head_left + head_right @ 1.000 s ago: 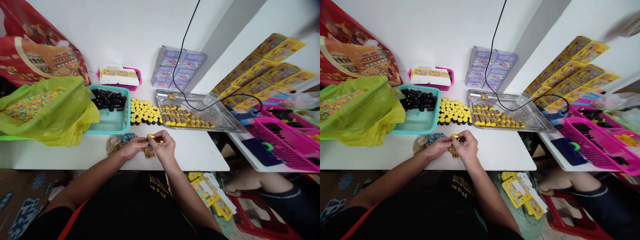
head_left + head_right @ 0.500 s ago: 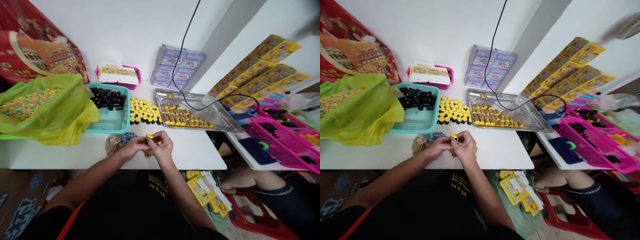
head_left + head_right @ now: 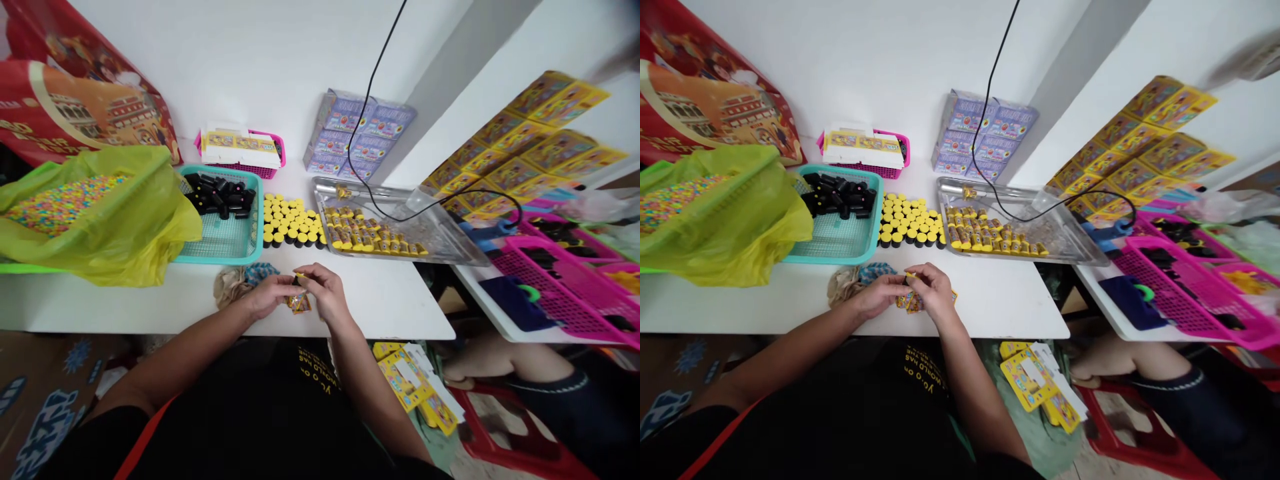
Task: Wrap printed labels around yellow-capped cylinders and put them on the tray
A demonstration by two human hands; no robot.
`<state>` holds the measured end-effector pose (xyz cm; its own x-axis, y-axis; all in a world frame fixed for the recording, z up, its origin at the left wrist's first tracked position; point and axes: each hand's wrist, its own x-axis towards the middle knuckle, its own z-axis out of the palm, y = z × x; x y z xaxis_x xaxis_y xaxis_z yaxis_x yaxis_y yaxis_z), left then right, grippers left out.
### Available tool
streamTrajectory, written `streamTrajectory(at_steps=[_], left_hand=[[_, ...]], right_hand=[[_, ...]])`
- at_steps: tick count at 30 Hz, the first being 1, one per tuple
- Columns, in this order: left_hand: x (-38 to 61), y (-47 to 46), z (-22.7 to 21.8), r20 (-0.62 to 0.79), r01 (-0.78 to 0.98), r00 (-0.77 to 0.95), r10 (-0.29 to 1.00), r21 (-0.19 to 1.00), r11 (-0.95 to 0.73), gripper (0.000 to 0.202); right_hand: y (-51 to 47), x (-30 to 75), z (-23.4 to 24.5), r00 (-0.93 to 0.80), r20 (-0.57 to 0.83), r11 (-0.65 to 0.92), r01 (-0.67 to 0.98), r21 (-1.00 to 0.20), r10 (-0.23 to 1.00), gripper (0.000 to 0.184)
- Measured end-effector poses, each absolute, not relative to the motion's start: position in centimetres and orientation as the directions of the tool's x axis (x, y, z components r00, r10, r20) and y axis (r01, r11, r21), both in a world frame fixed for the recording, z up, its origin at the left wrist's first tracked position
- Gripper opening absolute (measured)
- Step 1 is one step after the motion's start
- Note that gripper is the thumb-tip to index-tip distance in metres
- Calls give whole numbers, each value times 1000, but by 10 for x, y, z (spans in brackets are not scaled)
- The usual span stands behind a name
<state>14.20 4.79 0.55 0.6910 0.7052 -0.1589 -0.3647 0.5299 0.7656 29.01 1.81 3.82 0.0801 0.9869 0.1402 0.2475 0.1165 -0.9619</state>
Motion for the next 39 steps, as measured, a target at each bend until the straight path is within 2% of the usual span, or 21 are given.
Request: streamTrajectory(at_steps=[5,8,11,14,19,25,28,31,35,37,39], left_hand=[[140,53,4,-180,-299,772,609,743,599,35],[139,56,2,-212,-301,746,631,738,604,35],[139,56,2,-213,-318,703,678,759,568,34],[140,54,3,-206,-329,693,691,762,557,34],[140,52,7,-218,-297,720,659,762,576,34],[139,54,4,-207,-288,737,644,765,576,32],[140,53,5,-188,-329,736,650,740,586,33],[141,52,7,-161,-390,722,673,709,588,36],[140,53,5,-142,-412,723,676,697,587,36],[140,56,2,-145,-415,725,674,688,595,39],[141,58,-2,-167,-395,738,653,678,620,45]], right_hand=[[16,296,30,139,47,30,125,-992,989,23],[14,301,24,168,99,80,117,-990,981,26],[11,307,21,75,158,145,161,-976,985,31],[9,313,20,-3,132,132,141,-981,991,34],[7,317,23,-54,141,146,93,-985,988,34],[7,323,23,-43,252,255,93,-962,967,27],[6,322,24,-66,271,278,144,-950,960,27],[3,315,25,-67,284,291,263,-920,956,30],[-1,302,24,19,329,302,351,-886,944,26],[-2,297,22,101,403,331,410,-850,910,20],[-2,295,20,144,517,378,524,-763,844,17]])
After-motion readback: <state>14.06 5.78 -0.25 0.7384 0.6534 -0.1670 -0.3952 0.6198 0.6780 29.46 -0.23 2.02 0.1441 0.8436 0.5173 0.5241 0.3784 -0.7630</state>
